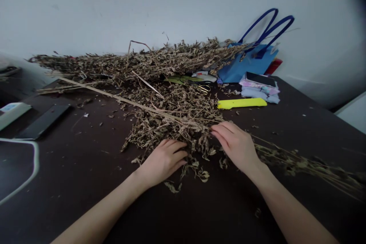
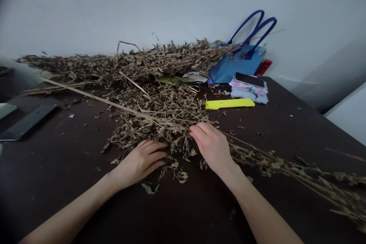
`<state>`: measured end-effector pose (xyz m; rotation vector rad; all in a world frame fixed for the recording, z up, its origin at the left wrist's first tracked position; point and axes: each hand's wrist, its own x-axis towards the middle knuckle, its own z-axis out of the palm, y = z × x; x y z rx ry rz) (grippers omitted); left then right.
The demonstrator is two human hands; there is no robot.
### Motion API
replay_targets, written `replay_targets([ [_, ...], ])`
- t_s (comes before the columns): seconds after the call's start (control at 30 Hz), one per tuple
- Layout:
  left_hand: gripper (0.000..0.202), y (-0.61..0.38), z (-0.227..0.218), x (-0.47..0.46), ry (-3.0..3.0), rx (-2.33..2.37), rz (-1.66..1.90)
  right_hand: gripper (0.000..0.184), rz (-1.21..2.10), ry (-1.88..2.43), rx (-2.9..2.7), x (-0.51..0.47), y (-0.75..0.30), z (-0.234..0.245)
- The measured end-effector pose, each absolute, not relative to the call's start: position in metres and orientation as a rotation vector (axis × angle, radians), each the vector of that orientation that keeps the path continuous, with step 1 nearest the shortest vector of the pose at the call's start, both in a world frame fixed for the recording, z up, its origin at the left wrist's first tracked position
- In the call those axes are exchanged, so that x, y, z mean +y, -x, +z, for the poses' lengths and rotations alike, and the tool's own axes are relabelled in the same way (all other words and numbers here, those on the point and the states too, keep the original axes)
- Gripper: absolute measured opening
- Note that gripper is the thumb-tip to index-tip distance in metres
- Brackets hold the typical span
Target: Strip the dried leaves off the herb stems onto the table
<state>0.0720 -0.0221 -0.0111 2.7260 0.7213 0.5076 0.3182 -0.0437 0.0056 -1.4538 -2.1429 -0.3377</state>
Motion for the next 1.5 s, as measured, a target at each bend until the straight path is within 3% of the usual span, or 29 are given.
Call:
replay_targets([
  [0.23, 0.017, -0.068, -0.004, -0.020, -2.315, 1.089, 1.108, 0.016, -0.394, 1.420, -2.159, -0.045, -0.317, 0.010],
  [0.6, 0.027, -0.066, -0.011, -0.012, -1.812, 0.953, 1.063, 0.016, -0.388, 1.360, -2.163, -0.047, -0.312, 0.008],
  [0.93, 0.026, -0.061, -0.010, -0.009, -2.308, 1.180, 1.035, 0.015, -0.445, 1.371, -2.110, -0.049, -0.314, 0.012],
  [1.2, 0.040, -0.058, 0.008, -0.022, -2.568, 1.331, 1.118, 0.015, -0.413, 1.402, -2.055, -0.051, -0.320, 0.017],
  [1.3, 0.036, -0.066, 0.008, -0.037, -2.702, 1.250, 0.917, 0.015, -0.403, 1.414, -2.037, -0.051, -0.322, 0.018],
  [1.43, 0.072, -0.079, -0.010, -0.054, -2.825, 1.207, 0.456, 0.014, -0.426, 1.405, -2.050, -0.051, -0.322, 0.017],
  [1.5, 0.070, -0.084, -0.022, -0.055, -2.864, 1.188, 0.325, 0.014, -0.434, 1.381, -2.069, -0.051, -0.319, 0.016],
])
